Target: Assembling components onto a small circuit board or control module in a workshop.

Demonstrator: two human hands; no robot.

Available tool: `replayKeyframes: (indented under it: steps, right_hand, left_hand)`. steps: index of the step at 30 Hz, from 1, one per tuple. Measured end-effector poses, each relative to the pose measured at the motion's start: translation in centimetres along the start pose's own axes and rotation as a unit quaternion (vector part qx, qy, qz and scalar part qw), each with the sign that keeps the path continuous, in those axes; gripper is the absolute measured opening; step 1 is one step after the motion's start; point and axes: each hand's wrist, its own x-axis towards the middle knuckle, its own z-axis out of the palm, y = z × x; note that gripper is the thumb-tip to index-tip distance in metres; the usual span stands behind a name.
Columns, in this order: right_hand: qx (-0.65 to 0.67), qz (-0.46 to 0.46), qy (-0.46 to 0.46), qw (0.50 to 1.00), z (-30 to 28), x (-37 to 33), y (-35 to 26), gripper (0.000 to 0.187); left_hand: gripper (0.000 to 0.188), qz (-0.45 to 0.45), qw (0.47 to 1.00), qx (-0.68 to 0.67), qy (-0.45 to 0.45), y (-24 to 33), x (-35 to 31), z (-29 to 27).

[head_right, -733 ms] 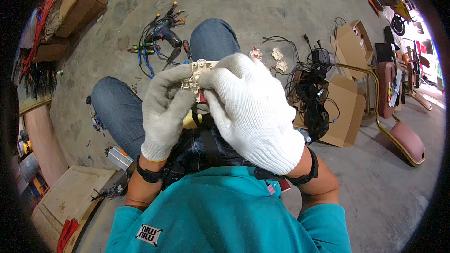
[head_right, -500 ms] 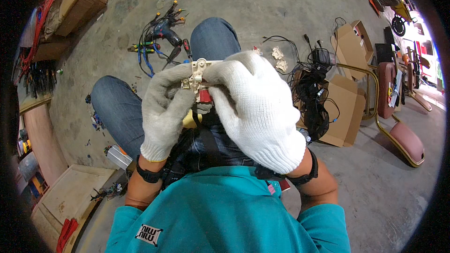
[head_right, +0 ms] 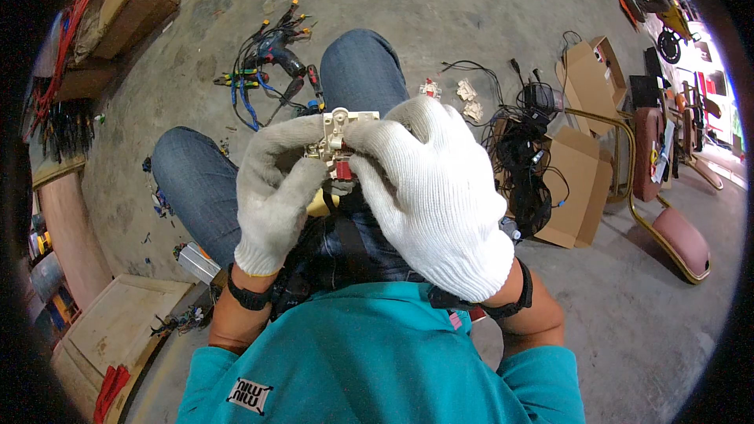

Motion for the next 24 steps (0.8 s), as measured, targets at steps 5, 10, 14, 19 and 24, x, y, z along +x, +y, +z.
replayKeyframes:
  steps: [5,10,14,19,24]
  right_hand:
    - [0.001,-0.005,-0.001,1.000,0.1,0.0,0.0,0.022]
    - [0.021,-0.003,-0.018,1.000,0.2,0.2,0.3,0.021]
    - [0.030,0.012,-0.047,0.998,-0.1,0.7,1.0,0.019]
    - [0.024,0.020,-0.075,0.997,-0.6,1.2,0.9,0.020]
    - [0.020,0.010,-0.112,0.993,-1.0,1.6,1.3,0.021]
  left_hand:
    - [0.032,0.033,0.999,0.041,0.001,-0.6,-0.2,-0.4]
    - [0.031,0.010,1.000,0.024,0.002,0.2,-0.2,0.1]
    - [0.030,-0.049,0.999,-0.019,-0.010,1.1,0.2,0.5]
    - [0.031,-0.063,0.998,-0.019,0.002,0.7,0.0,0.5]
    - [0.032,-0.075,0.997,-0.017,-0.005,0.7,-0.1,0.3]
